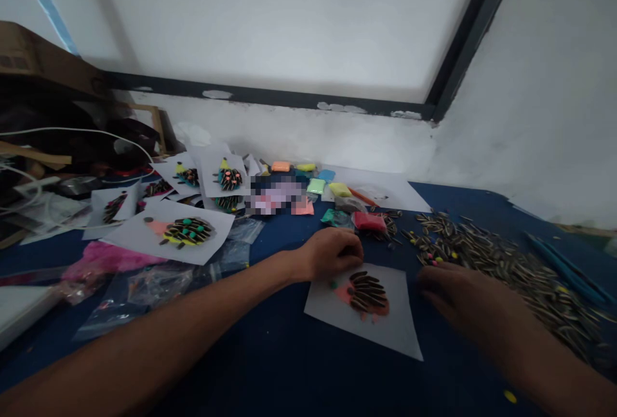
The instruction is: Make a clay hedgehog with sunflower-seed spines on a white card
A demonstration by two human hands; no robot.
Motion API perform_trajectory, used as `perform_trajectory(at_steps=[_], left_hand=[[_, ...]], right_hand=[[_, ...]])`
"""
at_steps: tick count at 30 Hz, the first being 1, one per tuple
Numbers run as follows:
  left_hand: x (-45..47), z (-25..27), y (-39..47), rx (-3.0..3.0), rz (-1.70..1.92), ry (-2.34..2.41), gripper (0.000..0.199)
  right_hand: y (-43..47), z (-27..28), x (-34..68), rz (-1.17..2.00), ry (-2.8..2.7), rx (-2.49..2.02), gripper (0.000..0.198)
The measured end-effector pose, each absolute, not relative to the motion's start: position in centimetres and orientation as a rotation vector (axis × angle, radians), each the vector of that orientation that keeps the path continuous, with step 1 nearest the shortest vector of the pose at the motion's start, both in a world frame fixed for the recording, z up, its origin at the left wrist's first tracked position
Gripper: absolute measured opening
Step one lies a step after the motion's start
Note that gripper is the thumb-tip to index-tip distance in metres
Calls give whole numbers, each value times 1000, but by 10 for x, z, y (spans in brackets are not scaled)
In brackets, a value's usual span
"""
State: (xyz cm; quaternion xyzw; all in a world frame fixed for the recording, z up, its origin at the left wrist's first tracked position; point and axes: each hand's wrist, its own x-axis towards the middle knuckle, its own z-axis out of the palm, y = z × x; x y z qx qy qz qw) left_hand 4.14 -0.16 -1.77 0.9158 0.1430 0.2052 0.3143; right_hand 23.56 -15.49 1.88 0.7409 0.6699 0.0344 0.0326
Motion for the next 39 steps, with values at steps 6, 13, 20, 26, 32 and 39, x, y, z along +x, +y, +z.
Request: perform_trajectory(at_steps=[6,13,20,26,32,39], left_hand=[[41,-17,-3,2419,537,401,6],[41,-17,-3,2429,553,403,5],[42,-15,-4,2426,541,421,5],[42,-17,-3,2418,550,410,5],[42,-18,-2,2416,560,402,5],[43,-18,-3,2412,561,407,5]], right_hand=[[-153,13,240,237,2103,2287,11],[-160,34,219,-118,2464,2369,17],[-169,28,194,-151,2658,2207,20],[-170,16,189,-36,2705,2200,23],[-172,15,184,83,2687,2183,20],[-171,12,176,135,2671,2150,16]])
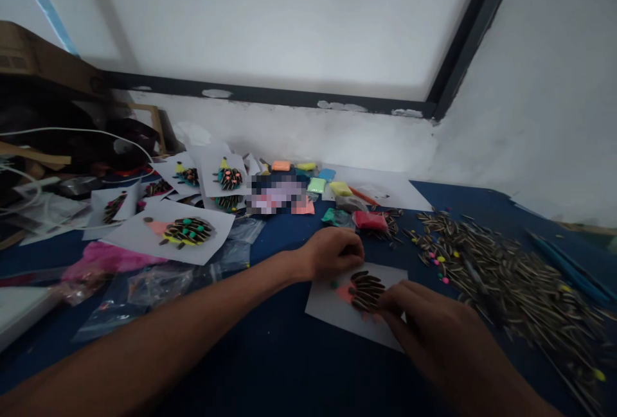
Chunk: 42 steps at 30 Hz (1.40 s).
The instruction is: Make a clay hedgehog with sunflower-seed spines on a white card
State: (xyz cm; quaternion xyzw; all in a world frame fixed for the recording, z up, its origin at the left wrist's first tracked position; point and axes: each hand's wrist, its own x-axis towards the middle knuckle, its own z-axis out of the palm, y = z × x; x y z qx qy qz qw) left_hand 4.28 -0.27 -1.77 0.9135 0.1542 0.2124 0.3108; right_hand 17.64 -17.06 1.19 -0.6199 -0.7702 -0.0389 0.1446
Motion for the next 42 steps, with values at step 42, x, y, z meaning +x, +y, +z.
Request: perform_trajectory(at_steps=[42], left_hand=[[41,-17,-5,2407,568,408,6]], right_hand=[[-154,27,251,-511,-1895,-2417,19]])
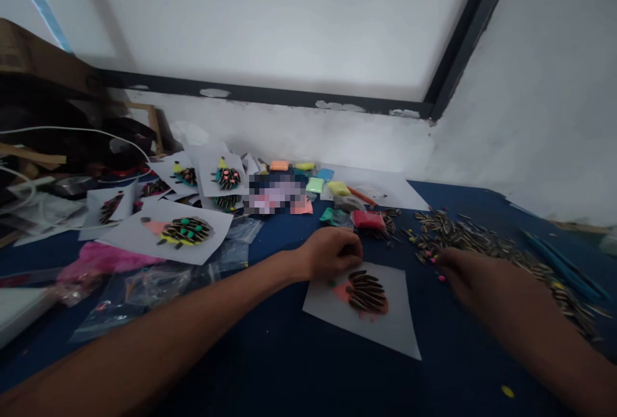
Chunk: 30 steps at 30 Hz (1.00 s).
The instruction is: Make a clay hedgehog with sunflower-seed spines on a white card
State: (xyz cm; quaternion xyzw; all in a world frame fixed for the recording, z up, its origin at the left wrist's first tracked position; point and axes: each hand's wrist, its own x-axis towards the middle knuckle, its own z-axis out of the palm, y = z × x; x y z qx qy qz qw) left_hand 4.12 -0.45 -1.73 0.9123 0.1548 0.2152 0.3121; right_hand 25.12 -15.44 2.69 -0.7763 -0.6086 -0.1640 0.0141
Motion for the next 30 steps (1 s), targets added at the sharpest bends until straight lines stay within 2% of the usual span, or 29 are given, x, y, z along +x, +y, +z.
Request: perform_trajectory(at_steps=[8,16,26,30], left_hand=[[42,-16,-5,2400,544,428,5],[41,-17,-5,2414,557,393,7],[41,-14,-6,2409,536,417,5],[42,-13,-7,2405,527,421,5]], right_hand=[[-151,20,271,-412,-1939,-2406,22],[-142,7,263,-420,-2121,-2054,34],[-143,8,260,-287,-2100,-2032,31],[-143,9,262,-265,-2139,-2067,23]])
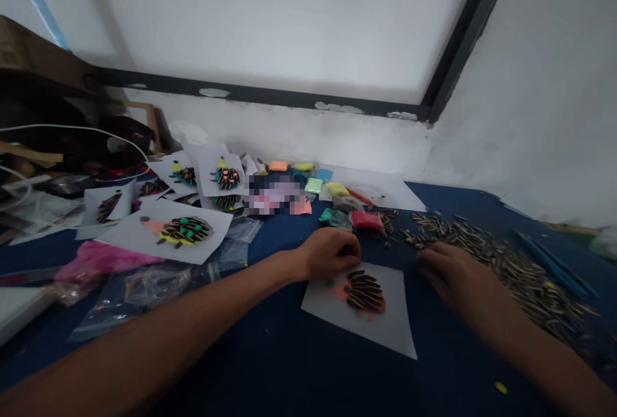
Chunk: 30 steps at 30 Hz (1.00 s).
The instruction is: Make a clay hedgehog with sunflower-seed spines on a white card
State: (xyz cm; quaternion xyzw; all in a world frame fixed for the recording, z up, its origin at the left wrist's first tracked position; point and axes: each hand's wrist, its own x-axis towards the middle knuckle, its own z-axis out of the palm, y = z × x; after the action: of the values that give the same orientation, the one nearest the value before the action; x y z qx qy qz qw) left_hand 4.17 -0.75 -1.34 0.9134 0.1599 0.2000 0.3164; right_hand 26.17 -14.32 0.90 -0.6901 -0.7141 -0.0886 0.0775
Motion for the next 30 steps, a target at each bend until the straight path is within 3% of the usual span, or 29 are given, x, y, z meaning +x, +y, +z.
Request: perform_trajectory(at_steps=[8,19,24,30], left_hand=[[41,-16,-5,2409,540,397,6],[41,-13,-7,2445,510,422,6],[41,-14,-5,2426,524,413,5],[42,-15,-5,2411,532,429,5]], right_hand=[[-146,12,251,-280,-2037,-2109,12],[-154,27,224,293,-1961,-1977,26],[-154,23,219,495,-1957,-1906,19],[-155,21,215,528,-1919,-1907,20]])
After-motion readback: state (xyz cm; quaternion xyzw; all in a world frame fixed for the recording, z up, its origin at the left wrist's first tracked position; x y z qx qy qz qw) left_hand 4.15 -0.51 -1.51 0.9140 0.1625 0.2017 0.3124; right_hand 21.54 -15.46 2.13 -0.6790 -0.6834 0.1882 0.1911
